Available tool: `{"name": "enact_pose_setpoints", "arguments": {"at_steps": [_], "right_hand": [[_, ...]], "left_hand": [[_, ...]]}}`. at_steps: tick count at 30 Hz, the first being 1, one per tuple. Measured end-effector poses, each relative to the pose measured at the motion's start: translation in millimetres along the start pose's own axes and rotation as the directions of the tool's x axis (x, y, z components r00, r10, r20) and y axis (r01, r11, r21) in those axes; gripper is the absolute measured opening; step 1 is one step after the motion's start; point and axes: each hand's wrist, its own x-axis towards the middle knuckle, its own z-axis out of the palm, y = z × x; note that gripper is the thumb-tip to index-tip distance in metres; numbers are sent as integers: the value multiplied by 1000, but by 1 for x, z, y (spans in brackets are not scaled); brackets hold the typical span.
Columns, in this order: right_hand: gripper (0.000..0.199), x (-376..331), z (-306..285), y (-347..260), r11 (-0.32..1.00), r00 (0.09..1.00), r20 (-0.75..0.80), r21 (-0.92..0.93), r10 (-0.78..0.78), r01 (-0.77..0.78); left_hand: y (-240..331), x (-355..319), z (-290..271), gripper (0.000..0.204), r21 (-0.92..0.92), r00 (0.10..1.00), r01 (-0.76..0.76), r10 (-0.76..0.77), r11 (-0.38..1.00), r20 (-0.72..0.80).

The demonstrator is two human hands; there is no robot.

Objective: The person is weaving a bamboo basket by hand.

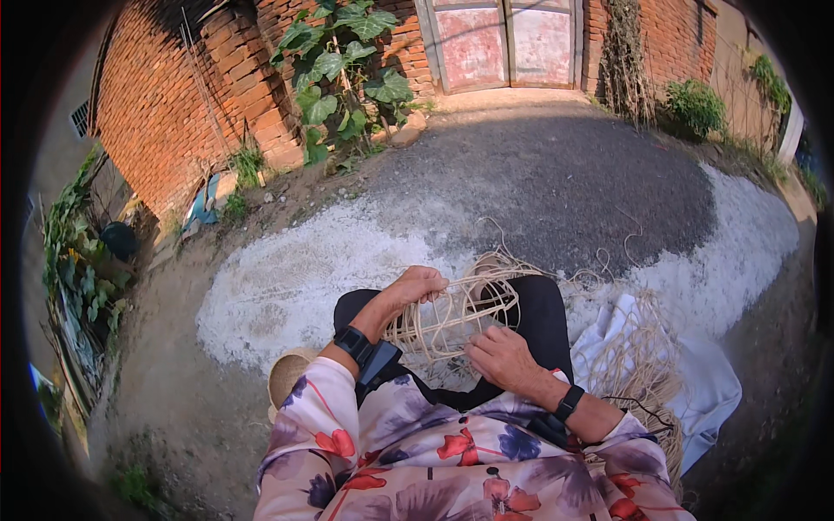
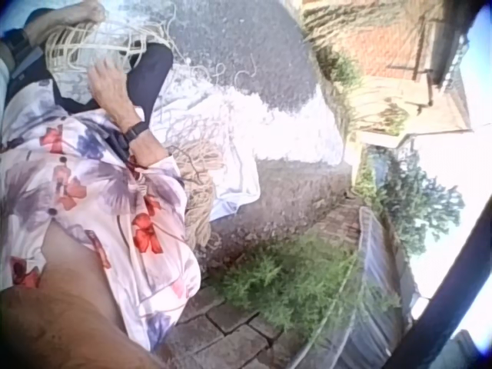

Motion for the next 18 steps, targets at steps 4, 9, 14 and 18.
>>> {"name": "enact_pose_setpoints", "arguments": {"at_steps": [4, 9, 14, 18], "right_hand": [[10, 2, -3, 2, 999, 999, 51, -34, -3, 4], [20, 7, -2, 8, 990, 979, 205, -137, -2, 31], [12, 17, -5, 10, 993, 979, 202, -97, -41, 62], [16, 13, -17, 4, 999, 1000, -4, -49, -2, 2]], "left_hand": [[-2, -1, 3, 29, 2, 999, -1, 1, 1000, -49], [-2, -3, 3, 27, -28, 998, -4, 2, 1000, -65], [-5, -3, -2, 26, -36, 998, 3, -6, 999, -69], [-10, -4, -18, 26, -120, 993, 2, -16, 993, -118]]}}
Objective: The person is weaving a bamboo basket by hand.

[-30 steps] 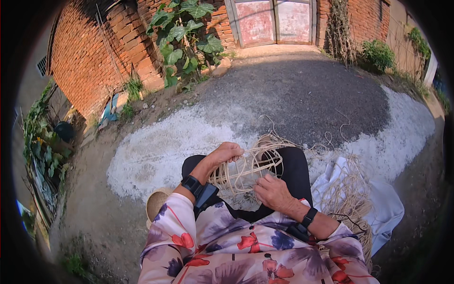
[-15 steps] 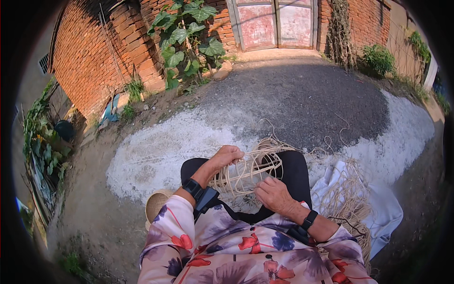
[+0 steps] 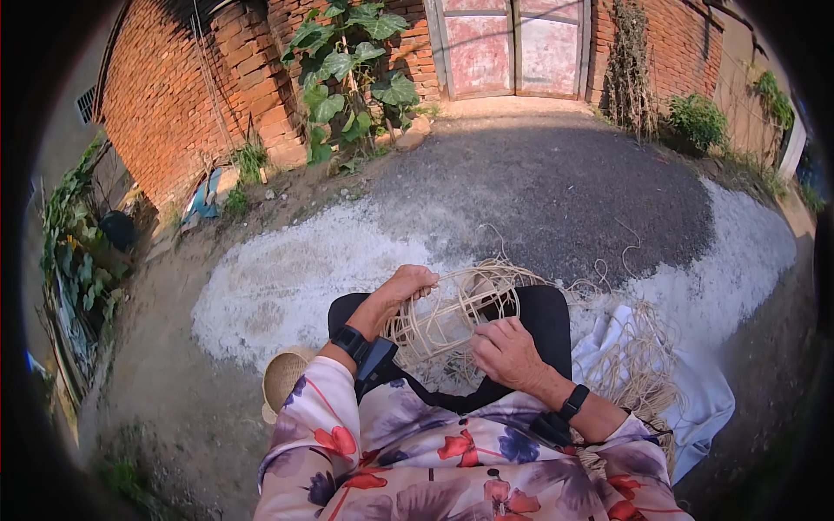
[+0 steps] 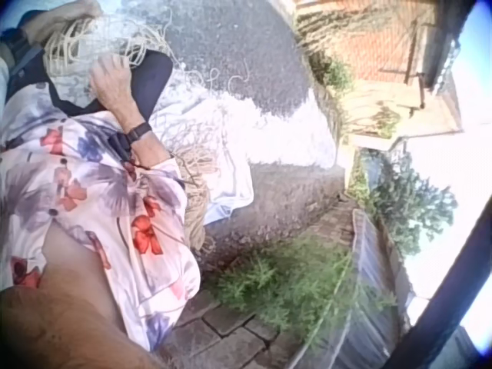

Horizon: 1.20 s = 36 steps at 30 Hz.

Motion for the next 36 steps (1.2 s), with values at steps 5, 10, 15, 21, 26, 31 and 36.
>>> {"name": "enact_pose_setpoints", "arguments": {"at_steps": [5, 10, 15, 21, 26, 31, 36], "right_hand": [[21, -20, -5, -9, 759, 863, 227, 412, 451, -505], [40, -5, 15, -5, -362, 519, 661, 741, 542, -566], [33, 18, 30, 4, -528, 629, 585, 792, 512, -306], [9, -2, 23, 6, -609, 581, 527, 790, 620, -68], [12, -45, -32, 24, -594, 642, 489, 802, 591, -64], [14, -89, -84, 56, -318, 300, 480, 831, 824, -456], [38, -46, -45, 42, 68, 505, 292, 812, 812, -580]], "left_hand": [[0, -9, -15, 23, -124, 996, 15, -26, 992, -91], [0, -16, -17, 21, -326, 994, -41, 6, 944, -108], [-6, -17, -13, 20, -361, 988, -75, 19, 929, -156], [-10, -24, -13, 18, -412, 974, -75, -21, 908, -225], [-10, -23, -25, 19, -366, 920, -180, 25, 913, -391], [-4, -31, -42, 22, -322, 871, -265, 81, 909, -485], [2, -29, -28, 21, -297, 851, -273, 85, 915, -519]]}}
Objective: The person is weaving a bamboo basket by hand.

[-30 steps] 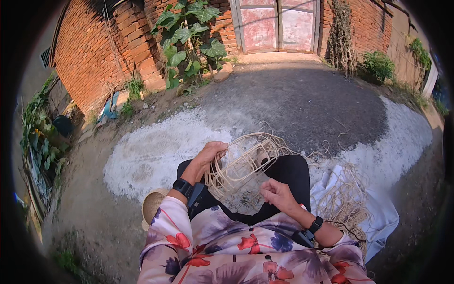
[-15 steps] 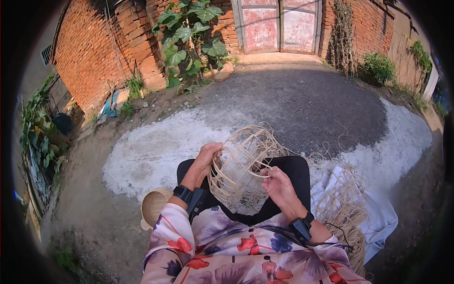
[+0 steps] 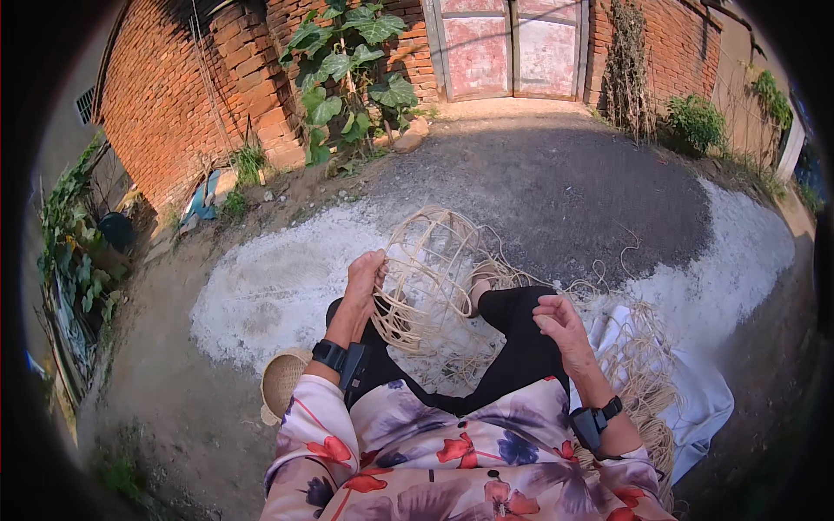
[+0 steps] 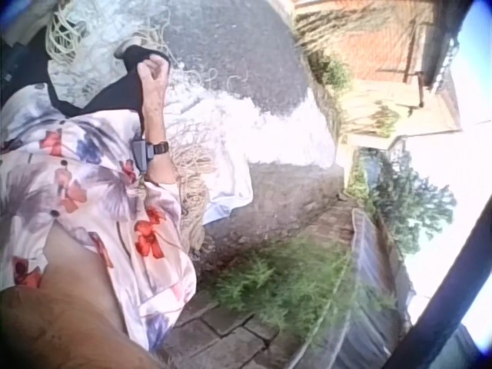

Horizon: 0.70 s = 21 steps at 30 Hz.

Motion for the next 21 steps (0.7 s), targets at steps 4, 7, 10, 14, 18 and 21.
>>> {"name": "enact_pose_setpoints", "arguments": {"at_steps": [4, 7, 10, 14, 18, 21], "right_hand": [[66, 25, 72, -10, 997, 994, 107, 75, -11, 3], [64, 24, 84, -17, 923, 958, 285, 373, -14, -98], [55, 10, 57, -18, 836, 912, 410, 509, -25, -206], [49, 3, 18, -15, 941, 981, 127, 290, 144, -175], [61, 15, 34, -10, 991, 989, 83, 57, 120, -125], [67, 21, 70, -4, 988, 988, 152, 144, 34, -56]], "left_hand": [[1, -5, 9, 21, -14, 998, -4, 5, 1000, 66], [-1, -5, 8, 23, -17, 998, 7, -6, 1000, 68], [-4, -3, 2, 23, -13, 999, 8, -7, 1000, 48], [-8, -1, 0, 24, -2, 999, -9, 9, 1000, 50], [-13, -3, 13, 25, 68, 996, -64, 60, 996, 58], [-14, -8, 20, 26, 109, 994, -79, 71, 991, 81]]}}
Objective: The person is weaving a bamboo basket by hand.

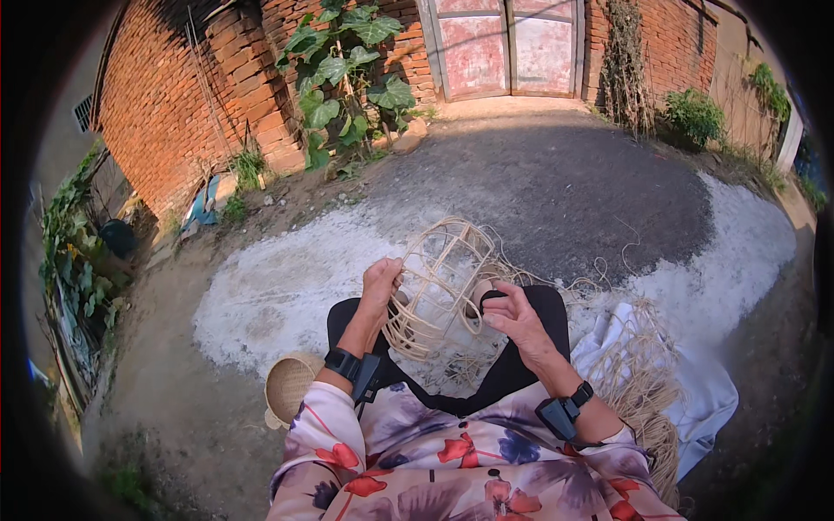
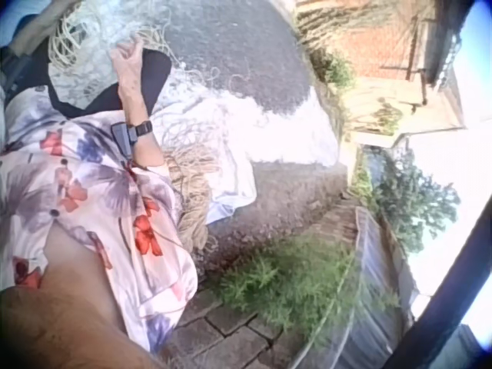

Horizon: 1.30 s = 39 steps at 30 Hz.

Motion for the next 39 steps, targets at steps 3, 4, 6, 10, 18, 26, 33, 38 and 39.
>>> {"name": "enact_pose_setpoints", "arguments": {"at_steps": [3, 4, 6, 10, 18, 26, 33, 38, 39], "right_hand": [[61, 4, 15, 5, 929, 987, 146, 353, 63, -111], [61, 3, 13, 4, 931, 989, 118, 342, 92, -127], [56, -1, -5, 2, 841, 960, 273, 505, 57, -193], [52, -32, -87, 2, 829, 999, 35, 559, -17, -6], [9, -192, -353, 55, 992, 252, -959, 120, 126, -41], [25, -433, -527, 138, 973, -74, -990, 136, 124, -187], [37, -450, -528, 150, 974, 137, -976, 147, 171, -172], [47, -291, -374, 45, 33, 514, -810, -528, 282, -849], [39, -246, -342, 29, -157, 488, -824, -543, 288, -825]], "left_hand": [[1, -2, 4, 26, -9, 1000, 23, -23, 1000, 17], [2, -3, 4, 26, -10, 1000, 18, -17, 1000, 12], [4, -3, 3, 27, -14, 999, 51, -51, 999, 19], [5, -2, 0, 27, -12, 998, 39, -38, 999, 40], [15, 21, -15, 28, 35, 994, -18, 21, 999, -111], [18, 36, -32, 23, 31, 990, -8, 13, 999, -143], [22, 42, -50, 23, -34, 980, 15, -21, 999, -199], [26, 37, -36, 25, 51, 986, -41, 49, 998, -159], [27, 35, -31, 25, 97, 990, -55, 67, 994, -123]]}}
